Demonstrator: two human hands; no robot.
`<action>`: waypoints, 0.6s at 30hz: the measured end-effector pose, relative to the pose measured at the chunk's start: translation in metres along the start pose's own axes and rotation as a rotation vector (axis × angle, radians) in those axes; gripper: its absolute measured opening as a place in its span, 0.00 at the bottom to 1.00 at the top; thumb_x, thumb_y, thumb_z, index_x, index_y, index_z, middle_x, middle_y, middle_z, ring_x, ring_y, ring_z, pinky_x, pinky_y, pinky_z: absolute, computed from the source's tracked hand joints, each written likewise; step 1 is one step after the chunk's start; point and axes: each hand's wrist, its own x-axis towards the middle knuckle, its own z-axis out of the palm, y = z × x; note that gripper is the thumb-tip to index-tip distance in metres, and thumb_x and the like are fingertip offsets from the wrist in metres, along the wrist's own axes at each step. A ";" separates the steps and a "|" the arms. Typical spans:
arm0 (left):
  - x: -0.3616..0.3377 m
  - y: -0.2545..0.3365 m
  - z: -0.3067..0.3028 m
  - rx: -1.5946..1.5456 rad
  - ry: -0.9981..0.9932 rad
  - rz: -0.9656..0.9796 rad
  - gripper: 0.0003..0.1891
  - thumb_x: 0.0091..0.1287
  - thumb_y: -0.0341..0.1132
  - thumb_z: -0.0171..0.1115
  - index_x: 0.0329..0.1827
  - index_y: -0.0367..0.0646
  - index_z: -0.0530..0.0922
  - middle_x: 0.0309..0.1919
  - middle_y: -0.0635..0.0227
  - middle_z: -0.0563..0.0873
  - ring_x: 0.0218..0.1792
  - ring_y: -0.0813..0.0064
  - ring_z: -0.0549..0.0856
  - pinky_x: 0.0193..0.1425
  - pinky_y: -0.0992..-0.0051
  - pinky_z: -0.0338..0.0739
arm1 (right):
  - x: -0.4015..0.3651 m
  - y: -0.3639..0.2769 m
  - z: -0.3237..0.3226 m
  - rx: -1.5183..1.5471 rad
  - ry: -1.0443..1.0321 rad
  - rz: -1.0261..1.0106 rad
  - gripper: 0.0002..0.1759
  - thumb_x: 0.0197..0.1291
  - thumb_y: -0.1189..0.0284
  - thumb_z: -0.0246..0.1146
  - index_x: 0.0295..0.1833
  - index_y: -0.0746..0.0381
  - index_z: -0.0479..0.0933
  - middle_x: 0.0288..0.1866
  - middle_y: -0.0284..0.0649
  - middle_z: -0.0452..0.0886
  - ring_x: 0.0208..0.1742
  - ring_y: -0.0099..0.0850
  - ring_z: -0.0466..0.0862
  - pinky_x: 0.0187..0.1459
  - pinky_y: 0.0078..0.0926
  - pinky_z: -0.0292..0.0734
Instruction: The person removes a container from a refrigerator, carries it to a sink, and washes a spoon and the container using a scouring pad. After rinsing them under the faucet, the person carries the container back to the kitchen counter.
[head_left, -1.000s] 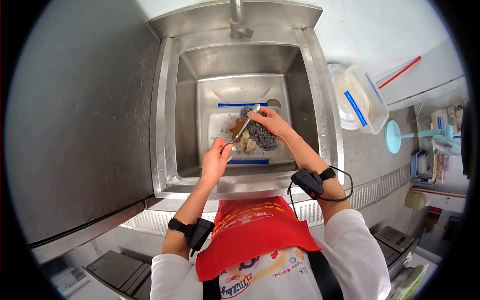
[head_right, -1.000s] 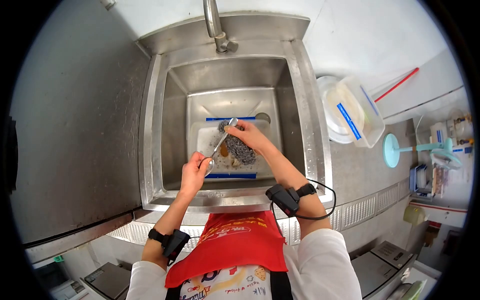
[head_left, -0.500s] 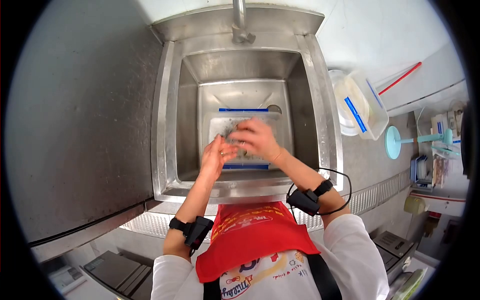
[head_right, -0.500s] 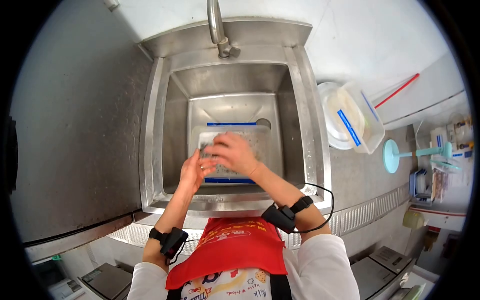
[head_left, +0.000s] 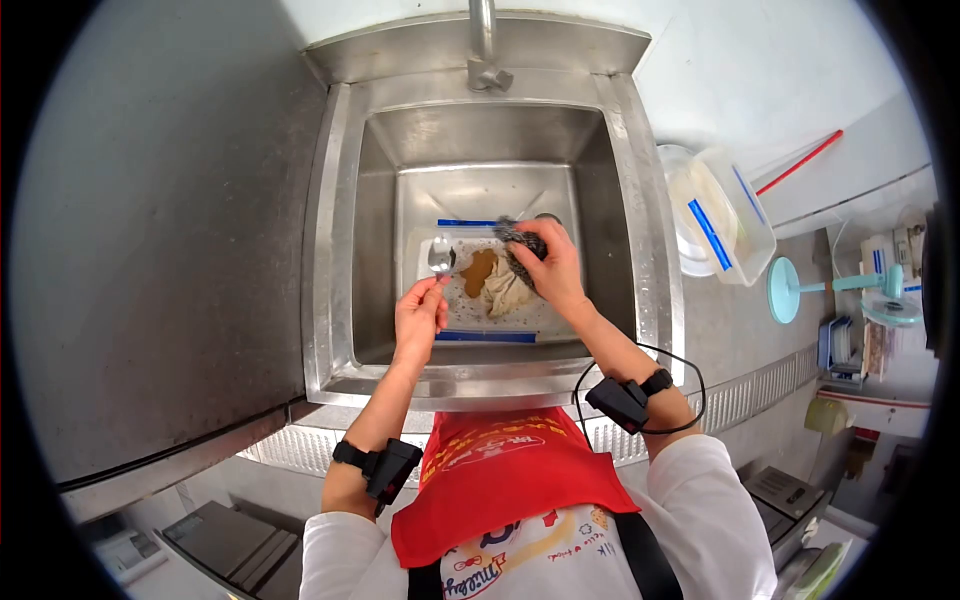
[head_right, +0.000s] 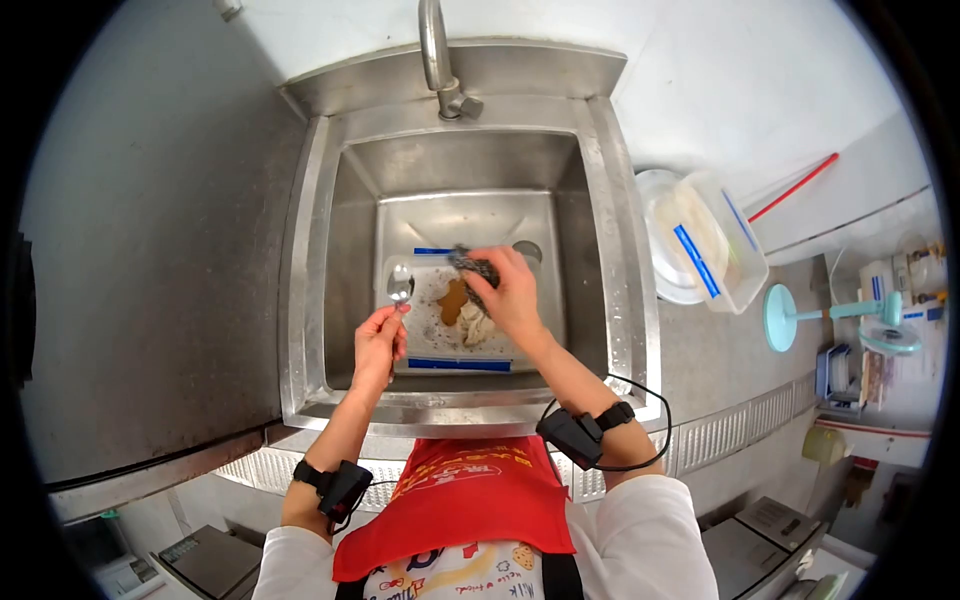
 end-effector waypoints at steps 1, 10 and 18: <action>0.000 -0.002 0.002 0.047 -0.027 0.010 0.08 0.68 0.34 0.54 0.41 0.41 0.80 0.18 0.77 0.73 0.16 0.88 0.70 0.18 0.84 0.61 | 0.002 -0.013 0.000 -0.034 -0.025 -0.095 0.11 0.46 0.71 0.66 0.38 0.57 0.78 0.40 0.38 0.77 0.39 0.39 0.76 0.42 0.33 0.71; -0.014 0.005 0.026 0.237 -0.273 0.123 0.08 0.68 0.34 0.55 0.37 0.41 0.81 0.18 0.82 0.69 0.18 0.92 0.63 0.19 0.87 0.53 | -0.026 -0.021 -0.031 -0.174 0.012 0.044 0.13 0.54 0.73 0.61 0.47 0.60 0.75 0.38 0.42 0.76 0.39 0.38 0.77 0.41 0.29 0.73; 0.023 -0.006 0.025 0.016 -0.445 -0.059 0.14 0.68 0.28 0.48 0.56 0.38 0.71 0.34 0.67 0.80 0.24 0.84 0.74 0.25 0.83 0.67 | -0.076 -0.047 -0.185 0.333 -0.101 0.608 0.12 0.63 0.71 0.57 0.51 0.63 0.72 0.39 0.28 0.76 0.42 0.16 0.72 0.45 0.16 0.68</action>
